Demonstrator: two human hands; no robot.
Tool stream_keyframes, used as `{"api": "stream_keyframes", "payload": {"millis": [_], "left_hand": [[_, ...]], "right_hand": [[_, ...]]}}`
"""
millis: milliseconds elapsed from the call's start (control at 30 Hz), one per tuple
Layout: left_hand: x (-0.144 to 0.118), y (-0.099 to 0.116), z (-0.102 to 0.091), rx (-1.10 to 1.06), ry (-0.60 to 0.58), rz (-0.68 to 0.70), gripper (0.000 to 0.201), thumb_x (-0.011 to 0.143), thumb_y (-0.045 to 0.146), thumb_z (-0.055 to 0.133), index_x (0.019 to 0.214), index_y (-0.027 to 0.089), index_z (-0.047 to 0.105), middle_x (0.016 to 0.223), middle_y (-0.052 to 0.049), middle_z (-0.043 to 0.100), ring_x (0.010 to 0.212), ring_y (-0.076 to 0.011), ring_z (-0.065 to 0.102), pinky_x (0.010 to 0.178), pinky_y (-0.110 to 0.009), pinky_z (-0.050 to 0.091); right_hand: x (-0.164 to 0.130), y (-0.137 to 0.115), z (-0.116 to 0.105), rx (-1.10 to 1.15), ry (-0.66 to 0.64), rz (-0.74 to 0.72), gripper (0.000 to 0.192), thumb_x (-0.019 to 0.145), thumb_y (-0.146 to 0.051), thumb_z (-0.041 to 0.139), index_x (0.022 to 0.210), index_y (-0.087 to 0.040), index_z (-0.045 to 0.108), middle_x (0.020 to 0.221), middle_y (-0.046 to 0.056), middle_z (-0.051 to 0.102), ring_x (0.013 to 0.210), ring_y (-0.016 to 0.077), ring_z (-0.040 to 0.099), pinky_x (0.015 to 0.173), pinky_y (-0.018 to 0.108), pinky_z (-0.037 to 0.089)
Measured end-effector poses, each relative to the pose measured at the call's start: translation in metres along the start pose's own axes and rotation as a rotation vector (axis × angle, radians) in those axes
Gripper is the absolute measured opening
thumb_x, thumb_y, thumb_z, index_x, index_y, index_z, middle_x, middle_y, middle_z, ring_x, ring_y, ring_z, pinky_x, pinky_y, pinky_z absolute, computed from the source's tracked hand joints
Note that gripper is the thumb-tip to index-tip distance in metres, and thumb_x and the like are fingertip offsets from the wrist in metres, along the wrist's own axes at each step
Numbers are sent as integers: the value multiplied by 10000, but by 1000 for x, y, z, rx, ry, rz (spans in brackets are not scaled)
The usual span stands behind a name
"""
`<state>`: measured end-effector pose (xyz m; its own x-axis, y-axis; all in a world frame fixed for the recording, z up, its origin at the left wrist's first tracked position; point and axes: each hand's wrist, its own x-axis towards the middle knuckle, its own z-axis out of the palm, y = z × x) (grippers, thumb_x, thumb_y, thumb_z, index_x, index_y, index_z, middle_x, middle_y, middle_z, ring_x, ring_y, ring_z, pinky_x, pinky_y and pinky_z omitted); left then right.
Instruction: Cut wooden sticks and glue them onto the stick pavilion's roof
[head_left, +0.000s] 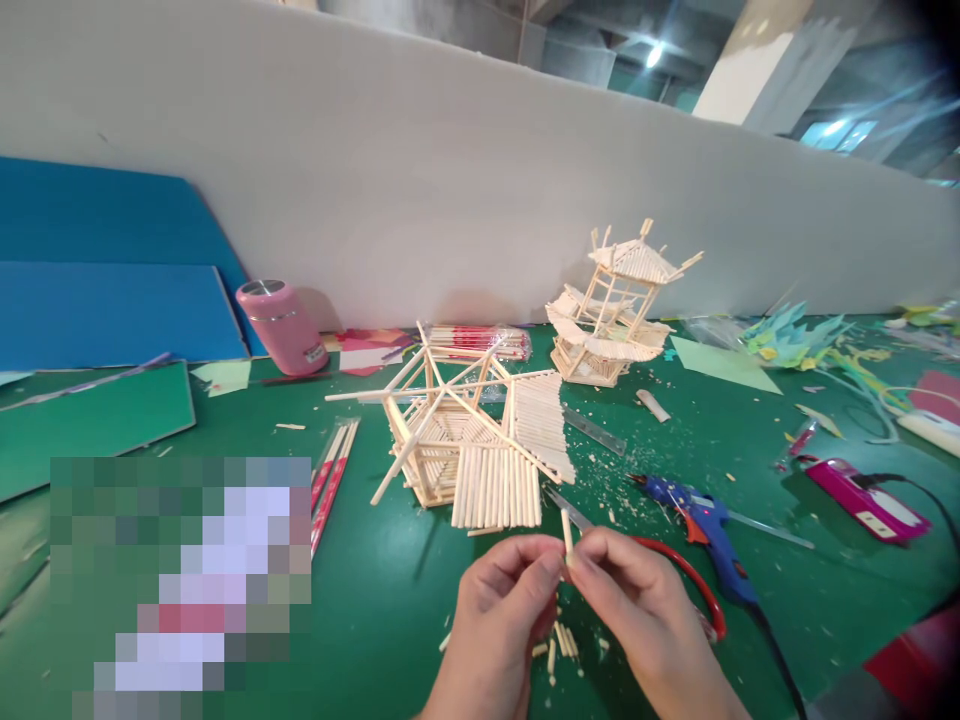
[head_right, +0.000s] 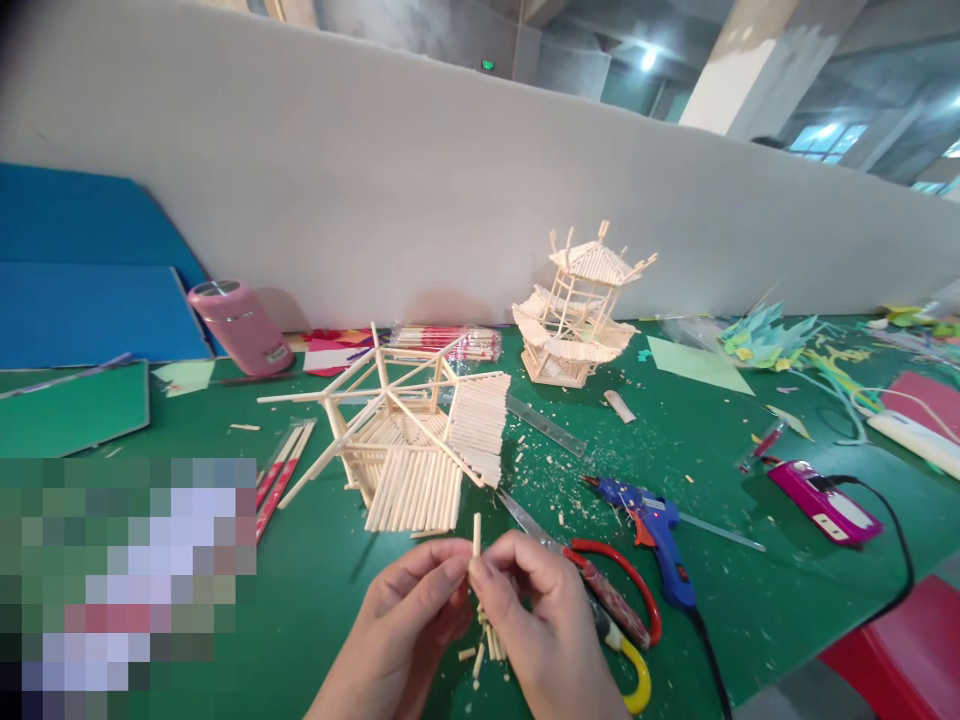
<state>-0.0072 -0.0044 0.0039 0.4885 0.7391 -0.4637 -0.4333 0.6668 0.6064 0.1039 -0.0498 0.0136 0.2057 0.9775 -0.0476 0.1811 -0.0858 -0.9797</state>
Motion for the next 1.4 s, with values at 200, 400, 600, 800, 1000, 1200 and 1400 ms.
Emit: {"api": "stream_keyframes", "payload": {"millis": [200,400,600,800,1000,1200,1400], "left_hand": [[-6,3,-2,6,23,80,170,624,256,746,738,140,699,601,4,594,492,-53,393,509,-178,319],[-6,8,2,-31,38,92,143,610,242,751,664,120,698,593,-1,601,509,-58,425,516,-170,337],[-5,9,2,-20,65,106,159,598,245,758,662,112,698,575,6,579,507,-56,401,502,-168,314],[-2,8,-2,1,76,117,171,599,259,752,644,108,683,553,9,555,502,-66,370,491,-184,295],[0,8,-3,4,90,117,157,604,257,749,615,121,672,530,20,531,490,-67,350,485,-190,285],[-2,9,-2,-9,87,126,158,610,256,748,608,119,668,526,24,527,483,-62,352,479,-186,282],[-1,10,1,-48,86,124,167,586,242,765,606,108,667,522,20,542,474,-55,374,473,-176,291]], "right_hand": [[15,-8,0,28,-40,-12,289,853,-361,491,619,-195,453,604,-56,366,578,106,316,521,226,288],[20,-10,1,40,-51,-12,301,852,-364,490,606,-197,447,584,-56,352,571,109,304,514,236,269],[26,-8,1,68,-71,-2,288,849,-369,494,620,-200,447,593,-51,370,578,110,311,510,233,273],[27,-9,1,47,-72,-1,303,848,-386,480,610,-205,428,583,-56,351,565,111,299,502,231,268],[29,-8,2,36,-82,-4,285,851,-377,485,629,-203,442,594,-54,361,570,110,312,515,234,278],[30,-9,4,39,-67,-7,288,847,-385,486,628,-202,451,590,-51,364,564,111,314,509,237,279],[30,-8,5,49,-30,11,297,836,-399,502,623,-196,464,583,-53,378,564,109,326,518,238,283]]}}
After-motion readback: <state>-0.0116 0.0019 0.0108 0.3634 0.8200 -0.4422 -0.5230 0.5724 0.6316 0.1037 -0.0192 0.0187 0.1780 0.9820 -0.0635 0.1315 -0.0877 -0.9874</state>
